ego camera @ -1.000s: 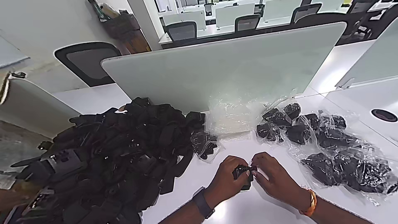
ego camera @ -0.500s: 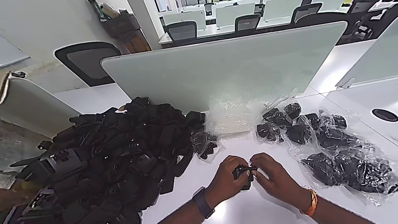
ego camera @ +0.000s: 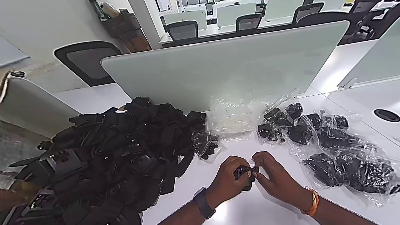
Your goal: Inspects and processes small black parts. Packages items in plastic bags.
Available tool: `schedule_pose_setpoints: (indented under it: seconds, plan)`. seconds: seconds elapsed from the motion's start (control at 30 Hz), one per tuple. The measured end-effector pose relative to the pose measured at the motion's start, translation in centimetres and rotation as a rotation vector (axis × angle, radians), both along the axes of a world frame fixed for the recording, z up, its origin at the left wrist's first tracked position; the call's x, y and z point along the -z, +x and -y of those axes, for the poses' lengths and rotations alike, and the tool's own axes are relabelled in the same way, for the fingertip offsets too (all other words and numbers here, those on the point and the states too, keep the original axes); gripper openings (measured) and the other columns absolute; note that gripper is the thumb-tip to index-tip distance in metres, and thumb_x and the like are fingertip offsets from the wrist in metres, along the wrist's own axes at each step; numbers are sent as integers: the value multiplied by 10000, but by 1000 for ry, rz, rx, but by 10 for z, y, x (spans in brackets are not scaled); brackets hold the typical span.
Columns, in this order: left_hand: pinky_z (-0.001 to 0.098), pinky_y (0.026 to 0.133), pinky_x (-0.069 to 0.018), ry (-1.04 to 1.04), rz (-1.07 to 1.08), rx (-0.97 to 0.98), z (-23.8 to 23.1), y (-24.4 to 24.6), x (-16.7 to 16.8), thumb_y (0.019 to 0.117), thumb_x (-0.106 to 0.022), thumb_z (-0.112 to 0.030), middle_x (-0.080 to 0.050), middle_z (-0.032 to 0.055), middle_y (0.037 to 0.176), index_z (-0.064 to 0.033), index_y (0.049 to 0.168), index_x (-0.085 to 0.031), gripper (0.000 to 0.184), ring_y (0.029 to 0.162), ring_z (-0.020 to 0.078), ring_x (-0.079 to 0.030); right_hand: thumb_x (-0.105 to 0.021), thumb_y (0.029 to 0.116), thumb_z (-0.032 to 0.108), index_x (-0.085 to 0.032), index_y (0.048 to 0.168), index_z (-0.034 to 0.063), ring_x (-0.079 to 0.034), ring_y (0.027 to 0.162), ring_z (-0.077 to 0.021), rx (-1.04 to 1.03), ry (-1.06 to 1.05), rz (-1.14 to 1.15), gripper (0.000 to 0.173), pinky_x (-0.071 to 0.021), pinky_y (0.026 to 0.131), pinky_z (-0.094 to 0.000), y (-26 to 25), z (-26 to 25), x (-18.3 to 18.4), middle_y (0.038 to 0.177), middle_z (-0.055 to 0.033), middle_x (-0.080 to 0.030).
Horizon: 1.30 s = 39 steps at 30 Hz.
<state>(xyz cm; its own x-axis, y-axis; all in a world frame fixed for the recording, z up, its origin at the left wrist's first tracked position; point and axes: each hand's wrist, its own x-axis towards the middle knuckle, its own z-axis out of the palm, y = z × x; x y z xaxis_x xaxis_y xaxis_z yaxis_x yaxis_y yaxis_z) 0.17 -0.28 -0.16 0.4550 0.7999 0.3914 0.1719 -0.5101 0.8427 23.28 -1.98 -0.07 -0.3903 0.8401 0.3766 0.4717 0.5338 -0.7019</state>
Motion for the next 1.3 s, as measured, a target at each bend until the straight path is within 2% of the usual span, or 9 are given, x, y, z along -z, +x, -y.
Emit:
schedule_pose_setpoints:
  seconds: [0.17, 0.27, 0.53, 0.6, 0.7, 0.87, 1.03, 1.13, 1.3]
  plan:
    - [325, 965, -547, 0, -8, -8, 0, 0, 0, 934, -704, -163, -714, 83, 1115, -45, 1058, -725, 173, 1100, 161, -654, -571, 1010, 311, -642, 1220, 62, -581, 1194, -154, -8, 3, 20, 333, -514, 1018, -346, 1, 1, -4, 1250, -91, -606]
    - [326, 973, -539, -3, -6, -5, 0, 0, -1, 936, -700, -160, -716, 86, 1114, -42, 1053, -727, 168, 1105, 163, -651, -379, 1097, 355, -702, 1107, 121, -593, 1171, -158, -11, 14, 75, 399, -499, 1000, -400, 3, 1, -4, 1199, -45, -645]
    - [313, 959, -544, -23, -16, -7, 1, 0, -2, 936, -703, -167, -712, 82, 1118, -46, 1057, -726, 173, 1098, 155, -651, -689, 932, 234, -574, 1178, 75, -570, 1207, -144, 7, -19, 0, 315, -523, 1002, -321, 0, 1, -2, 1294, -88, -569]
    - [318, 961, -545, -19, -13, -5, 0, 0, -1, 936, -703, -167, -713, 79, 1118, -49, 1058, -727, 171, 1098, 155, -651, -633, 970, 286, -591, 1275, 82, -563, 1224, -154, 6, -16, 36, 369, -513, 1025, -358, 0, 2, -4, 1303, -81, -577]
    - [328, 973, -539, -14, -11, 0, 0, 0, -2, 940, -695, -165, -713, 82, 1120, -47, 1058, -726, 169, 1108, 163, -649, -462, 1069, 329, -709, 1146, 130, -566, 1207, -156, 12, -13, 79, 326, -486, 1024, -398, 0, 3, -5, 1250, -51, -614]
    - [325, 970, -536, -17, -3, 0, 0, 0, -1, 933, -705, -156, -714, 81, 1118, -45, 1054, -725, 165, 1099, 162, -648, -657, 962, 235, -605, 1058, 102, -560, 1213, -163, 11, -16, 36, 173, -521, 989, -347, 0, 1, -2, 1310, -88, -555]
    - [322, 962, -542, -19, -5, -5, 0, 0, -2, 937, -701, -164, -713, 78, 1120, -48, 1064, -726, 174, 1094, 158, -652, -580, 1006, 366, -624, 1310, 107, -537, 1263, -182, 4, -31, 68, 402, -501, 1019, -421, 0, 3, -5, 1363, -93, -543]
    - [332, 976, -537, -18, -1, -2, 0, 0, -2, 932, -700, -154, -717, 79, 1113, -45, 1053, -729, 165, 1103, 162, -652, -441, 1078, 353, -719, 1118, 151, -565, 1210, -163, 14, -20, 112, 346, -485, 1003, -412, 0, 2, -4, 1277, -50, -606]
    - [312, 960, -539, -17, -3, -3, 1, 0, -2, 930, -708, -151, -713, 76, 1112, -48, 1053, -725, 161, 1088, 153, -651, -716, 926, 245, -633, 1037, 99, -582, 1189, -146, 15, -23, -16, 202, -547, 963, -315, 0, 2, -2, 1312, -88, -561]
